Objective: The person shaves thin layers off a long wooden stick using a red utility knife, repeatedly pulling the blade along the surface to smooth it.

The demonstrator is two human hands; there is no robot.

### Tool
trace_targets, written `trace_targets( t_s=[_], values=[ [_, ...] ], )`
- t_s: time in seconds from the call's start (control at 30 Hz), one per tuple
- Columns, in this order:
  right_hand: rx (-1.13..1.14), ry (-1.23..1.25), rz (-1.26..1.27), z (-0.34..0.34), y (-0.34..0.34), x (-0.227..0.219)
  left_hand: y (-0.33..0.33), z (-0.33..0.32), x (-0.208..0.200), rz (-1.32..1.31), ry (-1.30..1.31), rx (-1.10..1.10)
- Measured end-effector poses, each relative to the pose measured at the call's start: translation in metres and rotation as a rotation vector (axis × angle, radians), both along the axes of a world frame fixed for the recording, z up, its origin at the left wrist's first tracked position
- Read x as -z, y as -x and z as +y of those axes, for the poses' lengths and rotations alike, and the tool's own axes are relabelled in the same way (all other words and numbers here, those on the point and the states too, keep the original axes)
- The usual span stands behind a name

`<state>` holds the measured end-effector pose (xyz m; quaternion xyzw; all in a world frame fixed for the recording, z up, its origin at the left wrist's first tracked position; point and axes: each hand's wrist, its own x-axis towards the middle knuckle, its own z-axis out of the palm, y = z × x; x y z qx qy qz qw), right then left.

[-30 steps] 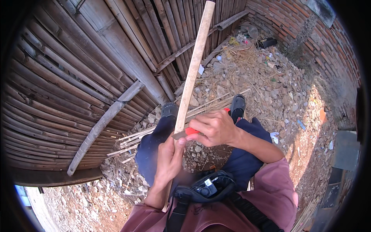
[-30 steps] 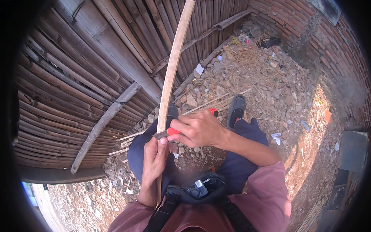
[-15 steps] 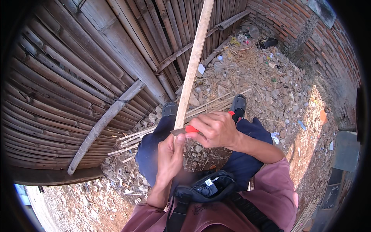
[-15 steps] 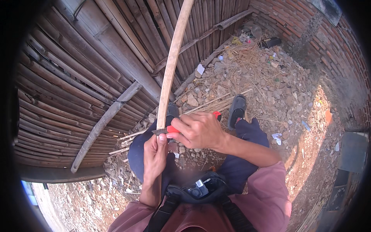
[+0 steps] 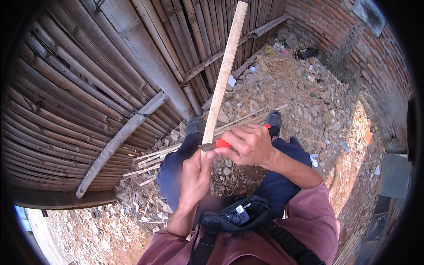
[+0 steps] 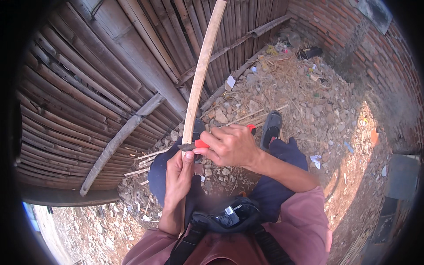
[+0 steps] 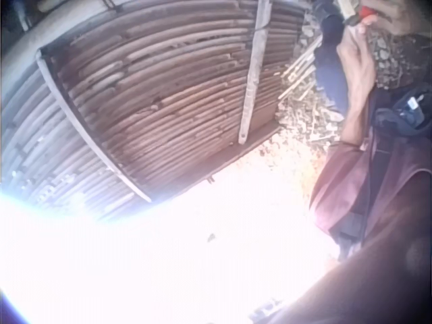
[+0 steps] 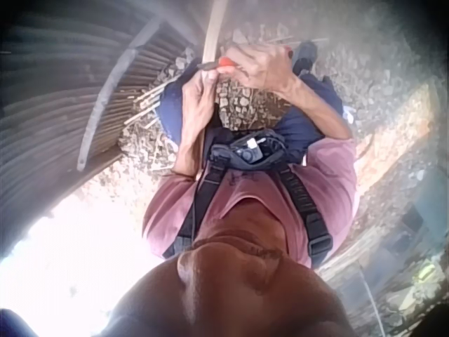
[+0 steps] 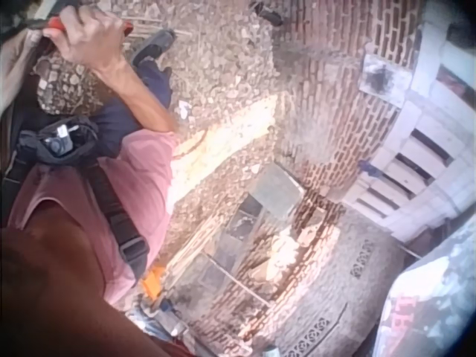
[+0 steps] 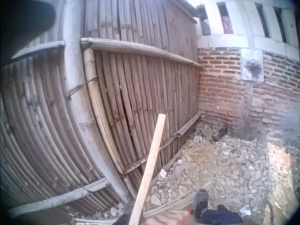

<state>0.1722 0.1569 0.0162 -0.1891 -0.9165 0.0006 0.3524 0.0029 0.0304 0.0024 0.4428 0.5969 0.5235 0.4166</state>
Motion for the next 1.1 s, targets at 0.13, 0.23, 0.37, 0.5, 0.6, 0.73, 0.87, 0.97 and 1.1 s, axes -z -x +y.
trace_targets(
  t_s=[0.13, 0.23, 0.37, 0.5, 0.6, 0.73, 0.87, 0.97, 1.1],
  values=[
    [0.096, 0.042, 0.056, 0.006, -0.001, -0.007, -0.001, 0.001, -0.002, 0.014, 0.026, 0.014],
    [0.657, 0.306, 0.193, 0.078, -0.04, -0.046, 0.003, -0.019, 0.013, 0.103, 0.083, 0.064],
    [0.59, 0.291, 0.397, 0.104, -0.071, -0.046, -0.001, -0.009, 0.016, 0.022, 0.033, 0.09],
    [0.335, 0.503, 0.394, 0.074, -0.053, -0.018, 0.0, -0.008, 0.012, -0.034, 0.057, 0.126],
    [0.073, 0.515, 0.44, 0.051, -0.04, -0.018, -0.003, -0.007, 0.016, -0.094, 0.066, 0.153],
    [-0.132, 0.358, 0.177, 0.036, -0.035, -0.006, 0.0, -0.009, 0.008, -0.238, 0.159, 0.169],
    [-0.234, 0.328, 0.048, 0.025, -0.023, 0.004, -0.002, -0.008, 0.008, -0.199, 0.13, 0.151],
    [-0.246, 0.265, 0.034, 0.016, -0.015, 0.006, -0.001, -0.009, 0.012, -0.17, 0.107, 0.155],
    [-0.242, 0.244, 0.003, 0.013, -0.012, 0.013, -0.003, -0.009, 0.014, -0.178, 0.078, 0.132]
  ],
)
